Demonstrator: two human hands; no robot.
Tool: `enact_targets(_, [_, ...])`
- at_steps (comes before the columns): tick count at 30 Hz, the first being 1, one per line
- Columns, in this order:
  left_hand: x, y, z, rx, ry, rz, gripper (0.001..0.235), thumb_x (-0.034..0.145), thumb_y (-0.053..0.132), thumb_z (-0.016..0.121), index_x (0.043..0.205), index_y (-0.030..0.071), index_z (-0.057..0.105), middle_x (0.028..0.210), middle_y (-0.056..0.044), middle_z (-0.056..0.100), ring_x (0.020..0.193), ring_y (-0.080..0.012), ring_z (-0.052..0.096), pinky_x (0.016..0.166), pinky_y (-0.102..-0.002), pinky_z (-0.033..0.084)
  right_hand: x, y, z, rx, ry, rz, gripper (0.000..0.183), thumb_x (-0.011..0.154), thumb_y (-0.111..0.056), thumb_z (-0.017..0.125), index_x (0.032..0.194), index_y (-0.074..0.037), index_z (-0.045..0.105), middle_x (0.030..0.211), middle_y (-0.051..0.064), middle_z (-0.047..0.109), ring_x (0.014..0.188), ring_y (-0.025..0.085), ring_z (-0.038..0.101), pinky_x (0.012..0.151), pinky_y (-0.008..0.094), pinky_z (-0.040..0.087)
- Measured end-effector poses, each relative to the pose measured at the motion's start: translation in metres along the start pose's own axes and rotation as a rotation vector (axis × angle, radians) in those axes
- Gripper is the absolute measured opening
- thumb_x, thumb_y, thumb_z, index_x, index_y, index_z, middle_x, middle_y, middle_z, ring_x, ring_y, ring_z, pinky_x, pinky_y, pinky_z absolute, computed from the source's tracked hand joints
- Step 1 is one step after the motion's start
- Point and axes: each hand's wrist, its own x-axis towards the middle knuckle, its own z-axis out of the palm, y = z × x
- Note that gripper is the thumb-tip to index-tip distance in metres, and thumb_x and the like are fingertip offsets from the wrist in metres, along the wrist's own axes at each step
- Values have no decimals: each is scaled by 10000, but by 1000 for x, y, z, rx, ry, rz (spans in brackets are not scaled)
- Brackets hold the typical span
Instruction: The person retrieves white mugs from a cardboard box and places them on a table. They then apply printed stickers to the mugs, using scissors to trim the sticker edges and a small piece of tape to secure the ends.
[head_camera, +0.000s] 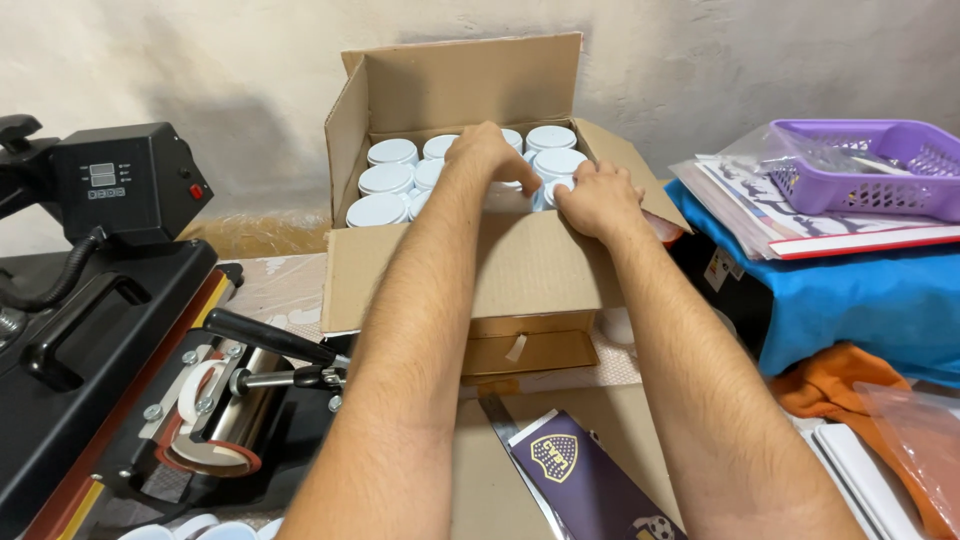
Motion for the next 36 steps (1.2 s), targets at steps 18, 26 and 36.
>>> enact_targets(18, [-230, -50, -47, -1260, 202, 333, 843, 648, 221, 783, 1417, 111, 455, 1251, -115, 642, 1087, -194, 629, 890, -328, 566, -11, 8, -4, -102, 181, -245, 657, 1005, -456, 427, 1452, 24, 388, 1445, 287, 390, 1348, 522, 270, 1077, 758, 137])
enact_targets(26, [-395, -158, 110, -1908, -205, -154, 854, 706, 334, 764, 1459, 85, 447, 1348, -137, 611, 1139, -245, 605, 866, -380, 505, -217, 15, -127, 252, 513, -816, 340, 1031, -20, 654, 1305, 156, 552, 1289, 327, 544, 1217, 454, 500, 1051, 510, 390])
enact_targets(36, [-414, -218, 203, -1501, -241, -391, 1011, 467, -42, 858, 1388, 55, 451, 1294, -191, 567, 1163, -277, 584, 989, -412, 492, -388, 143, -144, 1, 203, -376, 409, 868, -199, 715, 1214, 10, 655, 1288, 166, 654, 1243, 325, 592, 1114, 449, 423])
